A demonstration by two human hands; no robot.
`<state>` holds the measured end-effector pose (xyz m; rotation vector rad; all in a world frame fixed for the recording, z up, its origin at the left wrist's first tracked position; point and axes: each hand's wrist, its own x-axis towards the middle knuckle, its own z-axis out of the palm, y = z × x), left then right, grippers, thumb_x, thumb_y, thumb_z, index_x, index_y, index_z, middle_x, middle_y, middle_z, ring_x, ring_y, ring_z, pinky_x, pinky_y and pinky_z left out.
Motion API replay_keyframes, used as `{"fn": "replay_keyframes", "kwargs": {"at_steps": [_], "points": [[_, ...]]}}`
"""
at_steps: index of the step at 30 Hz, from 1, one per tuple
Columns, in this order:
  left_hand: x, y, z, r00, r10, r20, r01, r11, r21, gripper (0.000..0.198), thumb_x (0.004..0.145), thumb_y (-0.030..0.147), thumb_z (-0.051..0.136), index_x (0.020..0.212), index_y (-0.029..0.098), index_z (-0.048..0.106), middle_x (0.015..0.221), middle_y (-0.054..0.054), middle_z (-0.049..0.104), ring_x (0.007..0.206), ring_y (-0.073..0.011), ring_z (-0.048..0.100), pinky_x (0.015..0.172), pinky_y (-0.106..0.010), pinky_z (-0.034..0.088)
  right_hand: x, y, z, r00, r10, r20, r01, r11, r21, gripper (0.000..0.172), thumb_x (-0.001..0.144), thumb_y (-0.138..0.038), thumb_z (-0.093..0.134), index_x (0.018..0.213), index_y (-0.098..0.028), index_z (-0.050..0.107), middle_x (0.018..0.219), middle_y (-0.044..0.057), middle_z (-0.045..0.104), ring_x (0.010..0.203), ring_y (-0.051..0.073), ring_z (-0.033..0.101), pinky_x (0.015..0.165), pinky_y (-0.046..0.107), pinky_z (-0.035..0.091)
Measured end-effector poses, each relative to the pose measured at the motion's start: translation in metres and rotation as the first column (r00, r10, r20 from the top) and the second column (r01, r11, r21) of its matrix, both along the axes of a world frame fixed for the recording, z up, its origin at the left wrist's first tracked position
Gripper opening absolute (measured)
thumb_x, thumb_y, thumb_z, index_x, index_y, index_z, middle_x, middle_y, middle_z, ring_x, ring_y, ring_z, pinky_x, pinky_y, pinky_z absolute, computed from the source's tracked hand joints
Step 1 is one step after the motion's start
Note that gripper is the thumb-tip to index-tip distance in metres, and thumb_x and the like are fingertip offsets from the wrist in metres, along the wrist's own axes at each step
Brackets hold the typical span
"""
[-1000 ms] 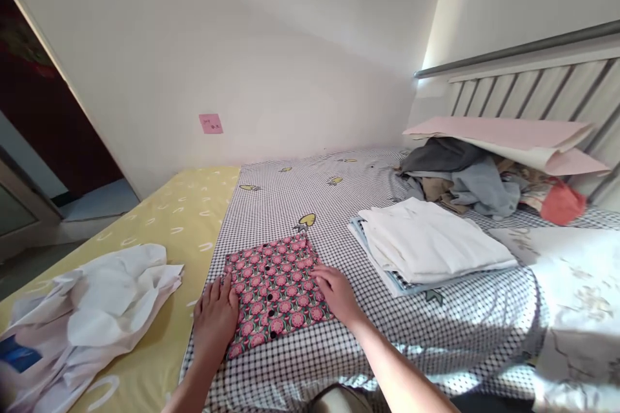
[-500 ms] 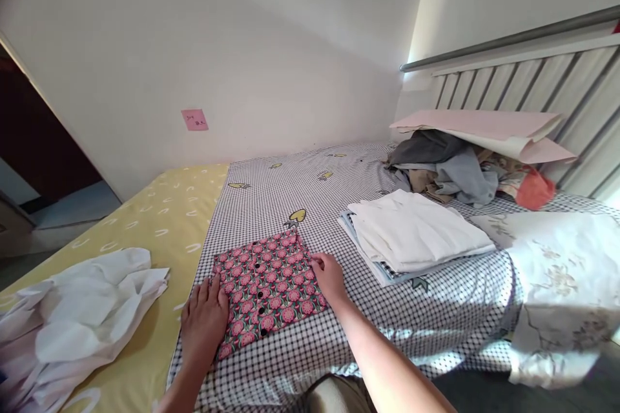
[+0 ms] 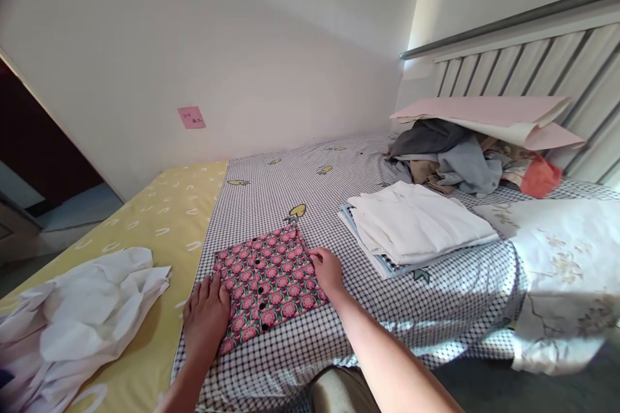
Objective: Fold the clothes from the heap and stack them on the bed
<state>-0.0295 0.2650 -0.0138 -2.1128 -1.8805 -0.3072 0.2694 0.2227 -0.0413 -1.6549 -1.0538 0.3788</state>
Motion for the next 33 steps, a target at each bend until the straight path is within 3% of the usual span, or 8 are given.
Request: {"fn": "replay_keyframes", "kwargs": {"at_steps": [7, 13, 21, 24, 29, 33], "points": [[-0.001, 0.001, -0.002, 1.000, 0.003, 0.011, -0.003, 1.000, -0.001, 0.058, 0.105, 0.032, 0.022, 0.154, 0.014, 0.048, 0.158, -0.012, 0.054, 0.148, -0.0324, 0.045, 0.122, -0.048, 0.035, 0.000, -0.003, 0.003, 0.998, -0.023, 0.053, 0.022, 1.000, 0.006, 0.032, 0.085, -0.018, 0.055, 0.110, -0.022, 0.074, 0.105, 0.007, 0.074, 0.089, 0.023, 0.069, 0.086, 0.036, 0.055], [-0.001, 0.001, -0.002, 1.000, -0.004, 0.002, 0.004, 0.999, 0.036, 0.057, 0.105, 0.031, 0.025, 0.152, 0.012, 0.051, 0.155, -0.013, 0.057, 0.146, -0.0326, 0.047, 0.121, -0.047, 0.036, -0.002, -0.001, 0.006, 0.992, 0.007, 0.124, 0.000, 0.999, -0.054, 0.023, 0.086, -0.015, 0.059, 0.087, -0.024, 0.080, 0.100, 0.007, 0.074, 0.095, 0.022, 0.068, 0.091, 0.034, 0.051], [-0.001, 0.001, 0.001, 1.000, -0.002, 0.011, 0.002, 1.000, 0.021, 0.056, 0.105, 0.030, 0.025, 0.152, 0.013, 0.051, 0.156, -0.013, 0.056, 0.146, -0.0318, 0.048, 0.122, -0.048, 0.036, 0.001, 0.002, 0.007, 0.986, 0.056, 0.159, -0.039, 0.993, -0.108, 0.024, 0.089, -0.014, 0.058, 0.081, -0.023, 0.078, 0.096, 0.005, 0.075, 0.093, 0.020, 0.068, 0.087, 0.029, 0.048], [-0.001, 0.001, 0.001, 1.000, -0.001, 0.002, 0.001, 1.000, 0.020, 0.057, 0.105, 0.030, 0.023, 0.152, 0.013, 0.051, 0.156, -0.013, 0.057, 0.146, -0.0316, 0.048, 0.122, -0.047, 0.036, 0.003, 0.002, 0.007, 0.984, 0.064, 0.164, -0.046, 0.993, -0.113, 0.027, 0.094, -0.023, 0.054, 0.078, -0.023, 0.076, 0.092, 0.005, 0.074, 0.091, 0.021, 0.068, 0.085, 0.029, 0.048], [-0.001, 0.001, 0.001, 1.000, 0.004, -0.001, -0.004, 1.000, 0.011, 0.056, 0.105, 0.029, 0.025, 0.152, 0.014, 0.051, 0.157, -0.012, 0.056, 0.145, -0.0318, 0.049, 0.120, -0.048, 0.039, 0.003, 0.004, 0.010, 0.984, 0.065, 0.165, -0.046, 0.992, -0.117, 0.048, 0.101, -0.045, 0.044, 0.068, -0.023, 0.070, 0.079, 0.007, 0.068, 0.084, 0.022, 0.065, 0.078, 0.030, 0.048], [-0.001, 0.002, 0.000, 1.000, 0.008, 0.009, -0.008, 1.000, -0.003, 0.056, 0.105, 0.029, 0.025, 0.152, 0.014, 0.050, 0.157, -0.012, 0.055, 0.146, -0.0320, 0.048, 0.122, -0.048, 0.037, -0.003, 0.006, 0.011, 0.985, 0.046, 0.167, -0.026, 0.992, -0.120, 0.028, 0.087, -0.040, 0.064, 0.064, -0.024, 0.066, 0.086, 0.004, 0.064, 0.084, 0.021, 0.063, 0.077, 0.030, 0.046]]}}
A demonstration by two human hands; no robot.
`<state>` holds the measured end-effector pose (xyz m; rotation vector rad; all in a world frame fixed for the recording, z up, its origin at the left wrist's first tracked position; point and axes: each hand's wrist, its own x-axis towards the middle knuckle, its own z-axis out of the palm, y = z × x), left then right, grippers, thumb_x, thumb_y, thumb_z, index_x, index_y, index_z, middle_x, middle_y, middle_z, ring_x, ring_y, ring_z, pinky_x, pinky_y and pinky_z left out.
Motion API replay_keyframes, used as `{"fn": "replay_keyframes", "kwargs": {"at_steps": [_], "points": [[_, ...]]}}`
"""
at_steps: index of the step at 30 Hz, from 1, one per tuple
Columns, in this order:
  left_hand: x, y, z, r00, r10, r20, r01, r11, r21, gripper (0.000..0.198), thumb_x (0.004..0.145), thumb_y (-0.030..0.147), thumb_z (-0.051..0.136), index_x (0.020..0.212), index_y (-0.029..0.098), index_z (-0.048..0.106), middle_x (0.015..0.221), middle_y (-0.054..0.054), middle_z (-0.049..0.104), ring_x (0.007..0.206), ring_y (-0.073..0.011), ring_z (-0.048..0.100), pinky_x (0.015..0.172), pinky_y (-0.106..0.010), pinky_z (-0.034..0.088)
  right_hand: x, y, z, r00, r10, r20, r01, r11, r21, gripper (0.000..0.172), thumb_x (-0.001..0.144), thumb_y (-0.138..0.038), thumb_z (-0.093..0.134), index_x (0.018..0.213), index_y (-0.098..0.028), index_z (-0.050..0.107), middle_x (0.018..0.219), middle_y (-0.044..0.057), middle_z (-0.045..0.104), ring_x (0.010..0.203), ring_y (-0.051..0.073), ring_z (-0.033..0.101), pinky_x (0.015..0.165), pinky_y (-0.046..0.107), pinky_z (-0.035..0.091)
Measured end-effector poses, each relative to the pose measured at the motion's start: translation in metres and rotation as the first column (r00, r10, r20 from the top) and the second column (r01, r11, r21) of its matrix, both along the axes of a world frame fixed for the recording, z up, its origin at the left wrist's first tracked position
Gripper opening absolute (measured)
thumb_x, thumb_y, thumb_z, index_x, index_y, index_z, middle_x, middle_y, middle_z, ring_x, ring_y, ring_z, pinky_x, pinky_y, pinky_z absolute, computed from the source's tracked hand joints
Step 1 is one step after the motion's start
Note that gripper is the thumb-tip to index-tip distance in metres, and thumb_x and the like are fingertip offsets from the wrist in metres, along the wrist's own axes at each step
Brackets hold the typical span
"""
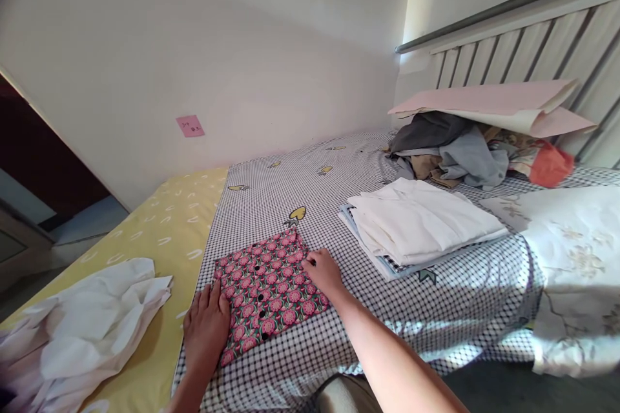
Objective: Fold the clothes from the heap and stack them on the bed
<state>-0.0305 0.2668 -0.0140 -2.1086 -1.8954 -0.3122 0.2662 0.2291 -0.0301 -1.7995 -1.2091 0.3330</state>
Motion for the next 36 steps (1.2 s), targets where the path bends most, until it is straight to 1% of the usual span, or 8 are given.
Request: {"fn": "replay_keyframes", "kwargs": {"at_steps": [8, 15, 20, 23, 25, 29, 32, 36], "points": [[0.001, 0.001, 0.000, 0.999, 0.019, 0.051, -0.019, 1.000, -0.013, 0.055, 0.105, 0.031, 0.027, 0.153, 0.017, 0.050, 0.158, -0.012, 0.054, 0.148, -0.0322, 0.046, 0.122, -0.049, 0.037, -0.005, -0.001, -0.009, 0.998, -0.061, 0.033, 0.060, 0.998, 0.034, 0.023, 0.085, -0.024, 0.058, 0.062, -0.024, 0.054, 0.089, 0.003, 0.059, 0.086, 0.019, 0.061, 0.080, 0.030, 0.045], [0.003, -0.002, 0.001, 0.998, 0.007, 0.070, -0.006, 1.000, -0.011, 0.055, 0.105, 0.031, 0.028, 0.153, 0.015, 0.050, 0.158, -0.013, 0.054, 0.148, -0.0336, 0.046, 0.123, -0.051, 0.035, -0.004, 0.001, -0.016, 0.992, -0.093, 0.081, 0.090, 0.995, 0.039, 0.028, 0.088, -0.032, 0.060, 0.063, -0.025, 0.050, 0.085, 0.004, 0.057, 0.077, 0.021, 0.055, 0.077, 0.034, 0.046], [0.004, -0.005, -0.001, 0.994, -0.008, 0.110, 0.006, 1.000, 0.014, 0.054, 0.103, 0.030, 0.031, 0.151, 0.015, 0.053, 0.156, -0.014, 0.055, 0.146, -0.0331, 0.048, 0.122, -0.051, 0.037, 0.001, -0.001, -0.020, 0.989, -0.109, 0.100, 0.102, 0.993, 0.065, 0.006, 0.086, -0.028, 0.059, 0.085, -0.024, 0.063, 0.095, 0.007, 0.061, 0.089, 0.024, 0.060, 0.083, 0.037, 0.051], [0.006, -0.007, -0.002, 0.989, 0.003, 0.150, -0.007, 1.000, 0.029, 0.053, 0.103, 0.030, 0.034, 0.150, 0.016, 0.054, 0.156, -0.014, 0.056, 0.147, -0.0328, 0.048, 0.121, -0.052, 0.038, 0.005, -0.005, -0.011, 0.987, -0.120, 0.111, 0.112, 0.991, 0.076, 0.026, 0.082, -0.019, 0.052, 0.104, -0.021, 0.066, 0.107, 0.012, 0.063, 0.103, 0.028, 0.061, 0.093, 0.042, 0.052], [0.006, -0.007, -0.003, 0.985, -0.001, 0.174, -0.003, 1.000, 0.024, 0.053, 0.103, 0.029, 0.035, 0.150, 0.015, 0.054, 0.156, -0.015, 0.056, 0.147, -0.0333, 0.047, 0.122, -0.052, 0.037, 0.001, -0.008, 0.004, 0.979, -0.136, 0.155, 0.124, 0.989, 0.085, 0.035, 0.083, -0.019, 0.050, 0.114, -0.019, 0.067, 0.119, 0.016, 0.062, 0.113, 0.032, 0.059, 0.098, 0.050, 0.050], [0.007, -0.009, -0.004, 0.978, -0.014, 0.206, 0.012, 1.000, 0.011, 0.053, 0.103, 0.029, 0.035, 0.150, 0.015, 0.054, 0.155, -0.015, 0.056, 0.147, -0.0342, 0.047, 0.123, -0.052, 0.036, -0.023, -0.011, 0.037, 0.886, -0.124, 0.446, 0.056, 0.985, 0.161, 0.039, 0.097, -0.030, 0.047, 0.131, -0.027, 0.065, 0.152, 0.014, 0.050, 0.137, 0.035, 0.049, 0.118, 0.065, 0.027], [0.006, -0.009, -0.005, 0.974, -0.019, 0.227, 0.015, 1.000, 0.020, 0.053, 0.103, 0.030, 0.035, 0.151, 0.017, 0.054, 0.156, -0.015, 0.056, 0.147, -0.0333, 0.047, 0.123, -0.053, 0.036, -0.042, -0.007, 0.036, 0.813, 0.053, 0.580, -0.080, 0.997, 0.021, 0.045, 0.103, -0.041, 0.042, 0.145, -0.037, 0.057, 0.162, 0.006, 0.045, 0.149, 0.035, 0.038, 0.123, 0.068, 0.014], [0.006, -0.010, -0.009, 0.971, -0.017, 0.240, 0.009, 0.999, 0.034, 0.053, 0.103, 0.030, 0.035, 0.151, 0.019, 0.053, 0.157, -0.013, 0.055, 0.148, -0.0324, 0.046, 0.123, -0.053, 0.036, -0.041, 0.001, 0.002, 0.821, 0.237, 0.519, -0.079, 0.948, -0.308, 0.052, 0.102, -0.049, 0.042, 0.154, -0.044, 0.049, 0.165, 0.000, 0.045, 0.154, 0.039, 0.031, 0.120, 0.074, 0.017]]}}
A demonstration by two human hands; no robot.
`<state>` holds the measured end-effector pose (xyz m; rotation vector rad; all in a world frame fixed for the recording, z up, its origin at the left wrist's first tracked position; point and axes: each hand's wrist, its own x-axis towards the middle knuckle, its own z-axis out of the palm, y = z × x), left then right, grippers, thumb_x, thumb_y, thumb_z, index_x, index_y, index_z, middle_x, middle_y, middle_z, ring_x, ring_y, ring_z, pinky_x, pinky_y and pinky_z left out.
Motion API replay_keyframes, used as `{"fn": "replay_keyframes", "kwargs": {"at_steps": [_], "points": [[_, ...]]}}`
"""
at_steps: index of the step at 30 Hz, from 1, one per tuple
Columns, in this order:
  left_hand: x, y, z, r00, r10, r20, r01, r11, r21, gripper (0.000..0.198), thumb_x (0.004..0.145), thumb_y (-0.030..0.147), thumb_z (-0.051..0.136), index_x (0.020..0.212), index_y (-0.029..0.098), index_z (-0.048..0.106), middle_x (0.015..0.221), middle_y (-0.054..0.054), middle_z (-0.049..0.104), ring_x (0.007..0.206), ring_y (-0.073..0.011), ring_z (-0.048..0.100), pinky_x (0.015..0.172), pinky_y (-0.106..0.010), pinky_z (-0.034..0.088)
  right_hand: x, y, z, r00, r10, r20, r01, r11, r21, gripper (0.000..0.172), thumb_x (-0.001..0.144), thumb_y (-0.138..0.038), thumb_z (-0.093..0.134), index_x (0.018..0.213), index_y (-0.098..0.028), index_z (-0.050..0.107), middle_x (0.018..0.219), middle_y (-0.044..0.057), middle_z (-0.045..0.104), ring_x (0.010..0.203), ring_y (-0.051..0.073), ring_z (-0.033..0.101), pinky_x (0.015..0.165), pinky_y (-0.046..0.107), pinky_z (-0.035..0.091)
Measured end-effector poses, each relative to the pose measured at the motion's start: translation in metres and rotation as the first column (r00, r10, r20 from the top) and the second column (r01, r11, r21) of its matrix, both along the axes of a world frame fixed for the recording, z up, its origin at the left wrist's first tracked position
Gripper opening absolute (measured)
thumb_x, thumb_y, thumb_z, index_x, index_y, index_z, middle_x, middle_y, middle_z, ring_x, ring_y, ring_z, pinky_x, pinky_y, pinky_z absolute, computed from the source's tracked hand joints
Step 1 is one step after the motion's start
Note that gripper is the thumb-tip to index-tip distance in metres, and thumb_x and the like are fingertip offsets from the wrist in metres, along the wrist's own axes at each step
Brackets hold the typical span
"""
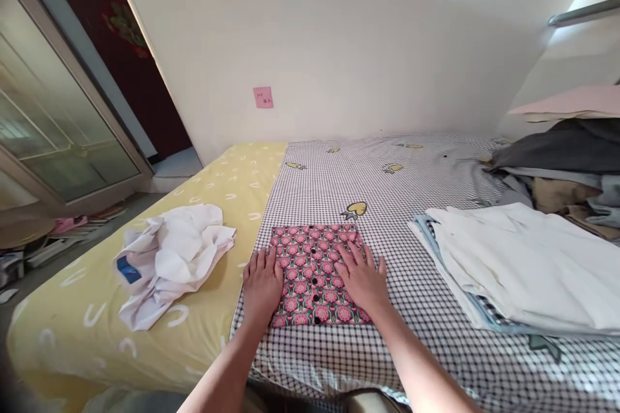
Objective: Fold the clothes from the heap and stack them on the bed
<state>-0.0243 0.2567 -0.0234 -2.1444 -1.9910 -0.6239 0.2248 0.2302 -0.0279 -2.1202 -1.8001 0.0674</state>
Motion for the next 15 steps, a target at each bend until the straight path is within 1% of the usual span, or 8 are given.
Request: {"fn": "replay_keyframes", "kwargs": {"at_steps": [1, 3, 5, 7, 9, 11, 13, 15], "points": [[0.001, 0.000, -0.001, 1.000, 0.002, 0.004, -0.002, 1.000, 0.000, 0.053, 0.103, 0.030, 0.035, 0.151, 0.019, 0.053, 0.157, -0.013, 0.055, 0.148, -0.0323, 0.046, 0.123, -0.053, 0.036, 0.003, 0.002, -0.008, 1.000, -0.010, -0.002, 0.010, 0.999, -0.032, 0.053, 0.103, -0.051, 0.040, 0.155, -0.045, 0.047, 0.165, 0.000, 0.044, 0.154, 0.039, 0.030, 0.120, 0.074, 0.018], [0.003, 0.000, -0.002, 1.000, 0.002, 0.014, -0.002, 1.000, -0.003, 0.053, 0.103, 0.030, 0.035, 0.151, 0.019, 0.054, 0.157, -0.013, 0.055, 0.148, -0.0323, 0.046, 0.123, -0.054, 0.036, 0.008, 0.004, -0.018, 1.000, -0.010, 0.006, 0.010, 0.999, -0.044, 0.055, 0.103, -0.053, 0.037, 0.157, -0.046, 0.043, 0.168, -0.001, 0.041, 0.155, 0.038, 0.029, 0.121, 0.074, 0.017], [0.004, 0.002, -0.001, 1.000, -0.002, 0.022, 0.002, 1.000, -0.026, 0.053, 0.103, 0.030, 0.034, 0.152, 0.018, 0.053, 0.160, -0.014, 0.052, 0.149, -0.0328, 0.044, 0.124, -0.054, 0.034, 0.010, 0.004, -0.020, 1.000, -0.008, 0.017, 0.009, 0.998, -0.056, 0.056, 0.104, -0.055, 0.034, 0.159, -0.046, 0.040, 0.169, -0.002, 0.037, 0.156, 0.038, 0.028, 0.121, 0.073, 0.017], [-0.002, 0.003, 0.002, 0.999, -0.029, 0.026, 0.031, 0.996, -0.085, 0.054, 0.104, 0.031, 0.031, 0.153, 0.018, 0.051, 0.161, -0.014, 0.049, 0.151, -0.0332, 0.041, 0.125, -0.055, 0.033, 0.009, 0.004, -0.018, 1.000, -0.011, 0.029, 0.013, 0.997, -0.082, 0.057, 0.104, -0.055, 0.032, 0.160, -0.045, 0.038, 0.170, -0.003, 0.035, 0.156, 0.038, 0.027, 0.121, 0.073, 0.017], [-0.018, 0.003, 0.006, 0.995, -0.089, 0.033, 0.093, 0.985, -0.147, 0.053, 0.105, 0.033, 0.031, 0.152, 0.022, 0.052, 0.161, -0.011, 0.051, 0.151, -0.0306, 0.042, 0.124, -0.053, 0.034, 0.007, 0.004, -0.016, 0.999, -0.013, 0.043, 0.017, 0.995, -0.095, 0.057, 0.105, -0.054, 0.030, 0.160, -0.045, 0.038, 0.170, -0.003, 0.035, 0.157, 0.037, 0.026, 0.121, 0.072, 0.017], [-0.043, -0.001, 0.009, 0.988, -0.151, 0.034, 0.155, 0.974, -0.167, 0.049, 0.105, 0.035, 0.033, 0.149, 0.031, 0.054, 0.159, -0.004, 0.054, 0.151, -0.0275, 0.043, 0.125, -0.054, 0.032, 0.006, 0.004, -0.015, 0.998, -0.015, 0.054, 0.020, 0.996, -0.089, 0.057, 0.104, -0.055, 0.030, 0.160, -0.044, 0.039, 0.170, -0.002, 0.036, 0.156, 0.036, 0.027, 0.121, 0.072, 0.018], [-0.069, -0.007, 0.008, 0.992, -0.128, 0.016, 0.129, 0.981, -0.147, 0.049, 0.105, 0.035, 0.033, 0.149, 0.035, 0.054, 0.161, -0.001, 0.052, 0.152, -0.0275, 0.040, 0.125, -0.058, 0.029, 0.006, 0.005, -0.014, 0.997, -0.021, 0.068, 0.026, 0.996, -0.085, 0.056, 0.104, -0.054, 0.031, 0.159, -0.045, 0.039, 0.169, -0.001, 0.037, 0.155, 0.036, 0.030, 0.121, 0.071, 0.020], [-0.087, -0.014, 0.005, 0.999, -0.044, -0.007, 0.043, 0.992, -0.116, 0.050, 0.104, 0.034, 0.033, 0.151, 0.033, 0.052, 0.164, -0.005, 0.047, 0.154, -0.0295, 0.036, 0.125, -0.061, 0.027, 0.007, 0.006, -0.011, 0.996, -0.021, 0.081, 0.029, 0.994, -0.104, 0.056, 0.104, -0.052, 0.032, 0.159, -0.045, 0.039, 0.169, -0.001, 0.037, 0.155, 0.036, 0.031, 0.121, 0.071, 0.021]]}}
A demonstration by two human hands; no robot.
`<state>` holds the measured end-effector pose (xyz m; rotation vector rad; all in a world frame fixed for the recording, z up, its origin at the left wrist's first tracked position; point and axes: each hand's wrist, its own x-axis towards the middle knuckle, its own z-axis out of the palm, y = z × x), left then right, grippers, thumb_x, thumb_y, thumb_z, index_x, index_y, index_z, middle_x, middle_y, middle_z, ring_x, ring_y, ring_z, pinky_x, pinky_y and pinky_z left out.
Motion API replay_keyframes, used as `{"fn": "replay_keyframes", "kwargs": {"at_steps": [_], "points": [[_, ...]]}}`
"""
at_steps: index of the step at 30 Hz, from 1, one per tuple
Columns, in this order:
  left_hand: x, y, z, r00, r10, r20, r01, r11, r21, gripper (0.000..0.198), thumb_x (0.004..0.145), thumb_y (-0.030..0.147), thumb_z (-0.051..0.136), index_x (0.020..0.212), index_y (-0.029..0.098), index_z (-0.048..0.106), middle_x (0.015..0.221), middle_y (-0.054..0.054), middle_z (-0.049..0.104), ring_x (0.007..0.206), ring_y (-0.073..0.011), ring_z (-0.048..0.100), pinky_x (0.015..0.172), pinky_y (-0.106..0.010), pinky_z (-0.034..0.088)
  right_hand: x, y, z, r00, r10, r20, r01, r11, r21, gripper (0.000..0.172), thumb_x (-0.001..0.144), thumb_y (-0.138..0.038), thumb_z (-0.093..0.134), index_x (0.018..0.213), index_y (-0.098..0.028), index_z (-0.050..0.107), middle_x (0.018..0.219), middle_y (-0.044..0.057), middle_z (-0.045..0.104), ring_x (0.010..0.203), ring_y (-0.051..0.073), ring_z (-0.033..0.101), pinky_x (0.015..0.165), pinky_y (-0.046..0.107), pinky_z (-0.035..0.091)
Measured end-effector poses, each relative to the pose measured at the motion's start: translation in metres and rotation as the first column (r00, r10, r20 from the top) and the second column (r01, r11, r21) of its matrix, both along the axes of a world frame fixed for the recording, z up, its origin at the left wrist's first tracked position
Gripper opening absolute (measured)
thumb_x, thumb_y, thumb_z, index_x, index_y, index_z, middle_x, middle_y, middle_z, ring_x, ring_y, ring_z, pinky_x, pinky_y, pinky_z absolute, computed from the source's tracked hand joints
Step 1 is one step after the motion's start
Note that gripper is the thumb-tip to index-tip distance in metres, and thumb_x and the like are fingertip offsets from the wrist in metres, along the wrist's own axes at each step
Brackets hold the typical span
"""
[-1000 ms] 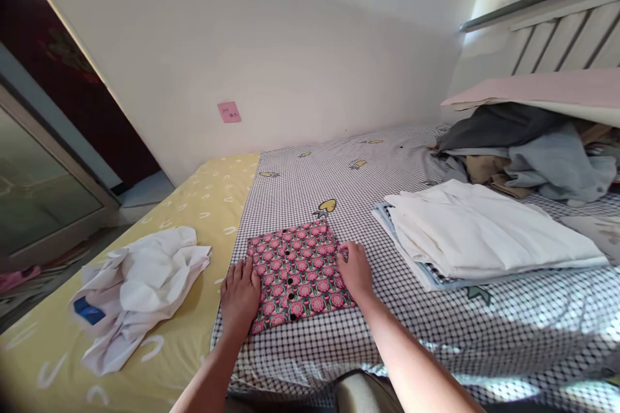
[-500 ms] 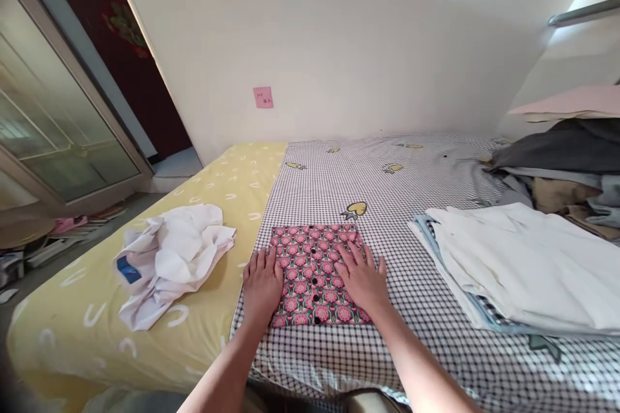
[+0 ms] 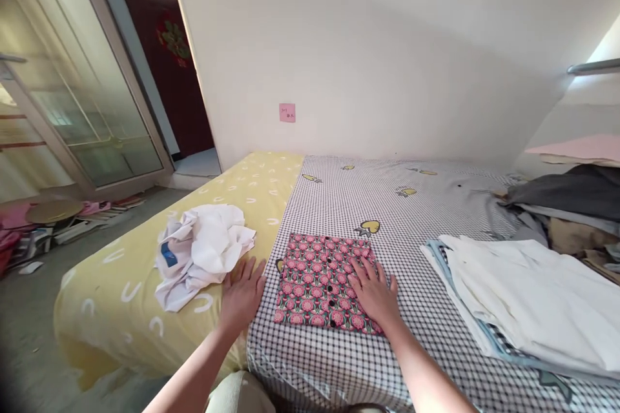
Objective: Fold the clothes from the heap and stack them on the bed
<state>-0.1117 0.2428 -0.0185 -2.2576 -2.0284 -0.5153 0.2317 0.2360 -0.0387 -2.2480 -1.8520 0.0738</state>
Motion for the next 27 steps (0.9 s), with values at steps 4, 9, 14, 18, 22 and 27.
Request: {"fn": "replay_keyframes", "kwargs": {"at_steps": [4, 9, 14, 18, 22, 27], "points": [[-0.004, -0.005, -0.007, 0.996, 0.086, 0.006, -0.086, 0.996, 0.031, 0.051, 0.103, 0.033, 0.037, 0.152, 0.030, 0.052, 0.163, -0.007, 0.047, 0.153, -0.0314, 0.039, 0.125, -0.062, 0.026, -0.005, -0.008, 0.014, 1.000, -0.023, -0.001, 0.023, 0.999, -0.045, 0.055, 0.104, -0.049, 0.035, 0.158, -0.044, 0.041, 0.169, 0.001, 0.038, 0.154, 0.036, 0.034, 0.119, 0.070, 0.027], [0.005, -0.003, -0.011, 0.995, 0.099, 0.011, -0.100, 0.991, 0.087, 0.051, 0.102, 0.031, 0.039, 0.151, 0.023, 0.053, 0.162, -0.010, 0.048, 0.149, -0.0341, 0.045, 0.124, -0.061, 0.031, -0.038, -0.059, 0.017, 0.967, 0.202, 0.156, -0.228, 0.958, 0.176, 0.067, 0.095, -0.042, 0.055, 0.160, -0.041, 0.039, 0.170, 0.004, 0.034, 0.156, 0.034, 0.030, 0.122, 0.067, 0.022], [0.004, -0.001, -0.013, 0.995, 0.099, -0.008, -0.098, 0.990, 0.104, 0.052, 0.102, 0.031, 0.039, 0.151, 0.019, 0.052, 0.161, -0.012, 0.048, 0.147, -0.0355, 0.047, 0.122, -0.063, 0.033, -0.080, -0.094, 0.003, 0.886, 0.293, 0.360, -0.398, 0.878, 0.265, 0.098, 0.080, -0.004, 0.054, 0.166, -0.040, 0.023, 0.171, 0.005, 0.033, 0.155, 0.032, 0.033, 0.124, 0.064, 0.021], [0.003, -0.001, -0.013, 0.996, 0.084, -0.014, -0.081, 0.988, 0.133, 0.051, 0.103, 0.030, 0.038, 0.150, 0.018, 0.054, 0.160, -0.013, 0.050, 0.146, -0.0358, 0.048, 0.122, -0.064, 0.033, -0.100, -0.080, 0.007, 0.859, 0.267, 0.436, -0.402, 0.880, 0.253, 0.100, 0.080, 0.007, 0.048, 0.165, -0.040, 0.027, 0.169, 0.007, 0.037, 0.153, 0.034, 0.037, 0.123, 0.063, 0.024], [0.003, -0.001, -0.013, 0.997, 0.075, -0.001, -0.074, 0.987, 0.140, 0.052, 0.103, 0.030, 0.038, 0.151, 0.017, 0.052, 0.160, -0.015, 0.049, 0.145, -0.0371, 0.049, 0.120, -0.066, 0.034, -0.114, -0.059, 0.021, 0.879, 0.204, 0.431, -0.308, 0.933, 0.186, 0.093, 0.082, 0.010, 0.045, 0.161, -0.040, 0.039, 0.164, 0.007, 0.046, 0.148, 0.040, 0.044, 0.118, 0.067, 0.032], [0.002, -0.001, -0.014, 0.997, 0.078, -0.016, -0.075, 0.986, 0.152, 0.052, 0.103, 0.030, 0.039, 0.151, 0.017, 0.051, 0.162, -0.015, 0.047, 0.144, -0.0371, 0.050, 0.119, -0.065, 0.036, -0.117, -0.049, 0.032, 0.934, 0.266, 0.238, -0.279, 0.960, 0.022, 0.089, 0.081, 0.010, 0.039, 0.156, -0.037, 0.048, 0.158, 0.006, 0.054, 0.139, 0.035, 0.056, 0.105, 0.052, 0.051]]}}
